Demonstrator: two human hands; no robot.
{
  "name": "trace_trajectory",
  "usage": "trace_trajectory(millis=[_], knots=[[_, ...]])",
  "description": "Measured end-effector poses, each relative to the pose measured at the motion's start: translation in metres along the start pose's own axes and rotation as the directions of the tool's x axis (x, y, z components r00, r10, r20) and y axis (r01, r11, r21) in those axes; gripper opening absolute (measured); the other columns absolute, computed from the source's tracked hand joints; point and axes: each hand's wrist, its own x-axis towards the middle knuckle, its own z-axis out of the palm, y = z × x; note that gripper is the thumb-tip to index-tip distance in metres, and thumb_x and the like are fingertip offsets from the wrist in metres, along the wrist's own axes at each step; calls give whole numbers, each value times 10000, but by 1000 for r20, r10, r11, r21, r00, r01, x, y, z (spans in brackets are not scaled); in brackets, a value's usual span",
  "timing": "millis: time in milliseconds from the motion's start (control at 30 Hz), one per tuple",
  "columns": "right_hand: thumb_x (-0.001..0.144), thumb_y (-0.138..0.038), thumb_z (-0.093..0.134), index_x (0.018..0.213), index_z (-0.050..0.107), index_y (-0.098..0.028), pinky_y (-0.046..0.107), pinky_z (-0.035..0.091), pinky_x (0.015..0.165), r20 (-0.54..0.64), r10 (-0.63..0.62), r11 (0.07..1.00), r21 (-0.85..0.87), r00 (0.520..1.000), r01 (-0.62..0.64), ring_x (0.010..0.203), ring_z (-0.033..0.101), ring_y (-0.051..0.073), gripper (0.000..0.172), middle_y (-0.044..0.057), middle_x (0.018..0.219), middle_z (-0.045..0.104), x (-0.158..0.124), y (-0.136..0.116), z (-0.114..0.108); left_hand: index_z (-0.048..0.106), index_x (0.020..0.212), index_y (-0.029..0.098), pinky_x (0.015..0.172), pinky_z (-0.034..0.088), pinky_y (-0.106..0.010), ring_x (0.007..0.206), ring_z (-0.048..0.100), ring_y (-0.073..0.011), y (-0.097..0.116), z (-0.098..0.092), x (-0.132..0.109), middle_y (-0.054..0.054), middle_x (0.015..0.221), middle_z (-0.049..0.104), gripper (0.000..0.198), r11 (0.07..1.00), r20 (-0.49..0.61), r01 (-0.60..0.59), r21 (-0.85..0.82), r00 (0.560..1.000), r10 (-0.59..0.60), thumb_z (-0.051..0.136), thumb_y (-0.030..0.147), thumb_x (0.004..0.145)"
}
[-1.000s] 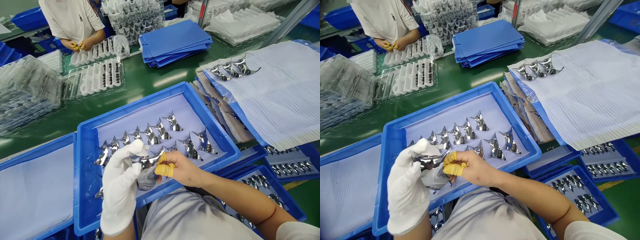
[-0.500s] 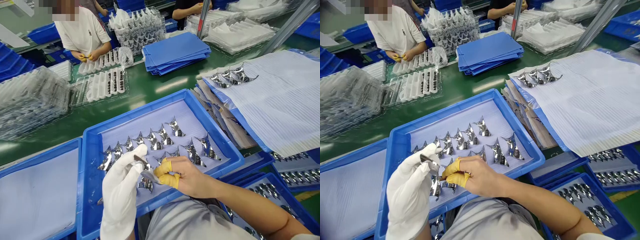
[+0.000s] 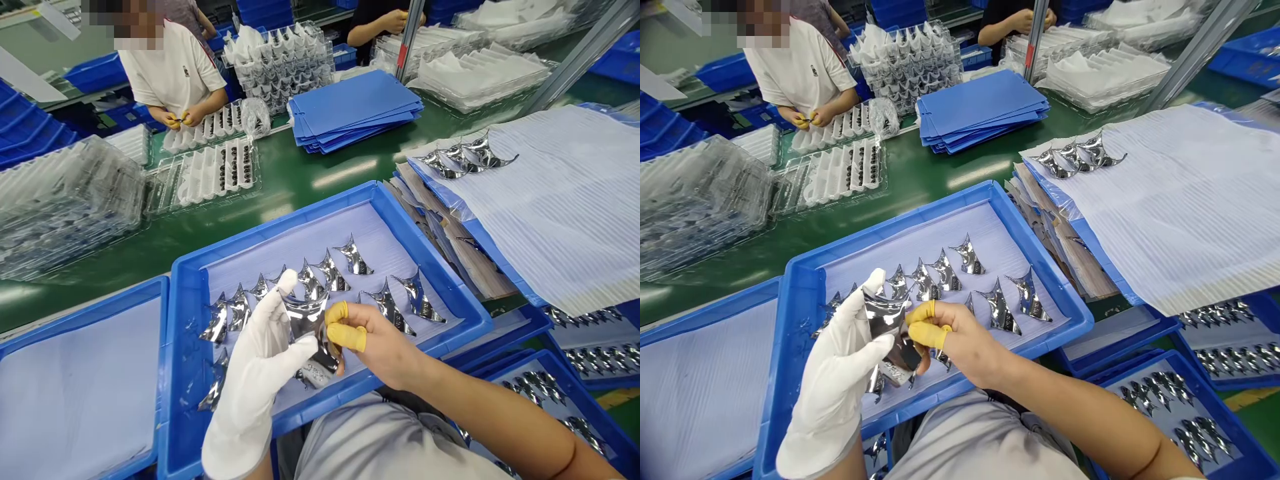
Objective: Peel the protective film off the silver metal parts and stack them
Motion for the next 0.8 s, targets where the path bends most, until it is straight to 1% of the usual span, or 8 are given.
trace_trajectory(millis=[100,233,333,433,567,633,700,800], knots=[[813,-306,701,755,608,-151,205,535,545,7,-41,982,-184,999,42,608,494,71,189,-17,736,541,-5,-4,4,639,1269,308,942,535,-319,1155,630,-240,-1,-4,2,-28,1324,638,510,996,1,11,-89,1000,-11,760,228,780],[841,-261,639,778,614,-147,204,518,564,24,-48,943,-330,999,53,593,508,67,132,-20,717,546,-7,-6,9,739,1023,214,868,540,-262,984,684,-198,-1,-6,6,-42,1063,738,240,995,-120,2,-102,993,-15,755,286,795],[836,-280,650,768,582,-154,214,509,536,7,3,968,-252,1000,-1,537,551,70,159,-33,687,545,-6,-3,10,741,1020,203,837,551,-267,968,690,-200,2,-1,8,-50,1037,746,248,996,-157,34,-80,987,-46,723,351,822],[846,-303,650,741,536,-159,215,487,514,14,68,994,-86,998,-66,479,595,85,212,-45,623,553,-2,2,11,744,1014,217,854,542,-224,1039,675,-178,5,3,8,-36,1097,740,203,1000,-186,8,27,983,-3,697,325,849],[836,-296,668,723,524,-158,216,486,505,27,108,992,64,994,-109,473,622,102,229,-38,608,573,3,4,14,743,1077,264,1001,494,-254,1141,639,-173,1,-2,7,-12,1232,695,220,995,-108,-84,62,990,91,656,287,877],[828,-290,674,723,532,-157,219,488,492,20,112,989,96,994,-113,455,611,101,221,-40,603,575,5,5,15,732,1128,278,1085,444,-305,1228,590,-197,-5,-7,7,-11,1298,662,262,990,-44,-133,37,990,134,639,290,884],[821,-284,681,725,540,-158,220,498,495,8,102,989,103,995,-102,474,605,99,212,-43,605,568,6,7,15,728,1148,265,1114,415,-312,1300,532,-216,-9,-11,8,-16,1324,647,296,989,-32,-136,50,990,137,659,285,861],[834,-269,667,740,550,-163,209,500,507,-17,76,996,52,997,-75,514,589,92,183,-45,603,560,6,10,15,734,1105,242,1074,448,-287,1298,534,-214,-11,-12,11,-18,1278,679,287,998,-127,-56,38,990,61,692,252,821]])
